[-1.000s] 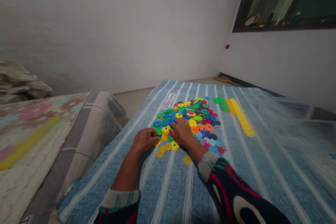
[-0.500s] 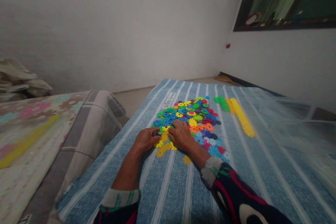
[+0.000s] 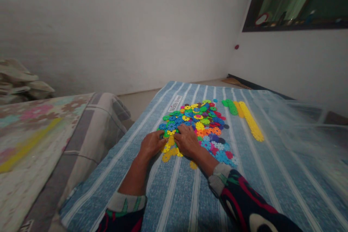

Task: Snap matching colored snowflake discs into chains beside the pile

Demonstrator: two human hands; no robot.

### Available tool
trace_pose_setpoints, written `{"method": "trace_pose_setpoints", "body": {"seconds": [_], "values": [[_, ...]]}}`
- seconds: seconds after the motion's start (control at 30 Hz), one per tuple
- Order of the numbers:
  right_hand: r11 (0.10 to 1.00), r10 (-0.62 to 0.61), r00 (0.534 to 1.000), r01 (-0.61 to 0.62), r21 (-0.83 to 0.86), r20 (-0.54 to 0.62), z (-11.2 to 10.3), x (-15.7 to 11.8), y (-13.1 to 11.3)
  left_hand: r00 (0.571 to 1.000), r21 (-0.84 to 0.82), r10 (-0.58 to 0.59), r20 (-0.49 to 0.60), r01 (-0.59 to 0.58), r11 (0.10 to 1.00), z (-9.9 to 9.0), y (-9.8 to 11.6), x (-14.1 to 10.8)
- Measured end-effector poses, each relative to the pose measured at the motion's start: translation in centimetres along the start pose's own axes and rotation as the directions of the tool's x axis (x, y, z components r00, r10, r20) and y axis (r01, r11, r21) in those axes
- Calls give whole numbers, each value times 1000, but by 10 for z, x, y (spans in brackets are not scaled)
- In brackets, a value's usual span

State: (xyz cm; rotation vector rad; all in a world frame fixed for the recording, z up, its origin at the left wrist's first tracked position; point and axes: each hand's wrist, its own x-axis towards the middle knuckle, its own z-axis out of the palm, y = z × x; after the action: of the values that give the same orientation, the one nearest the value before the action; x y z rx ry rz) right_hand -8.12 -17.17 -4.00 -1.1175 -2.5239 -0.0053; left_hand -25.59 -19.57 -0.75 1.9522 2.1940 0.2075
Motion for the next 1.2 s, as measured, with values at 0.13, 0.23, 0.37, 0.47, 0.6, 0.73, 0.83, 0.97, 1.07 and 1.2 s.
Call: {"method": "trace_pose_setpoints", "body": {"seconds": [0.13,0.23,0.37,0.47,0.6,0.73,0.83,0.97,1.07,1.2], "values": [[999,-21,999,20,27,30,-2,-1,0,1000,-41,28,-10,-28,999,3,-5,3],[1000,-8,1000,8,29,25,-4,-1,0,998,-87,55,-30,-57,995,5,-8,5],[1000,-19,999,18,19,45,-6,-2,0,998,-133,52,-41,-57,989,5,-9,5],[999,-24,998,23,22,55,-6,-2,2,999,-162,31,-41,-38,986,4,-8,5],[1000,-13,999,12,18,46,-4,-3,5,999,-186,27,-35,-33,982,3,-7,6],[1000,2,999,-2,12,33,-3,-4,11,998,-163,45,-50,-53,985,4,-8,6],[1000,-3,1000,3,2,14,-3,-4,16,997,-163,54,-57,-63,985,5,-9,7],[999,12,1000,-12,-43,3,-4,-5,21,995,-221,61,-74,-76,972,5,-10,7],[998,24,1000,-25,-58,-11,-5,-5,19,996,-246,54,-74,-71,967,5,-10,8],[999,-13,1000,13,-45,0,-5,-2,11,996,-268,26,-83,-48,962,6,-10,8]]}}
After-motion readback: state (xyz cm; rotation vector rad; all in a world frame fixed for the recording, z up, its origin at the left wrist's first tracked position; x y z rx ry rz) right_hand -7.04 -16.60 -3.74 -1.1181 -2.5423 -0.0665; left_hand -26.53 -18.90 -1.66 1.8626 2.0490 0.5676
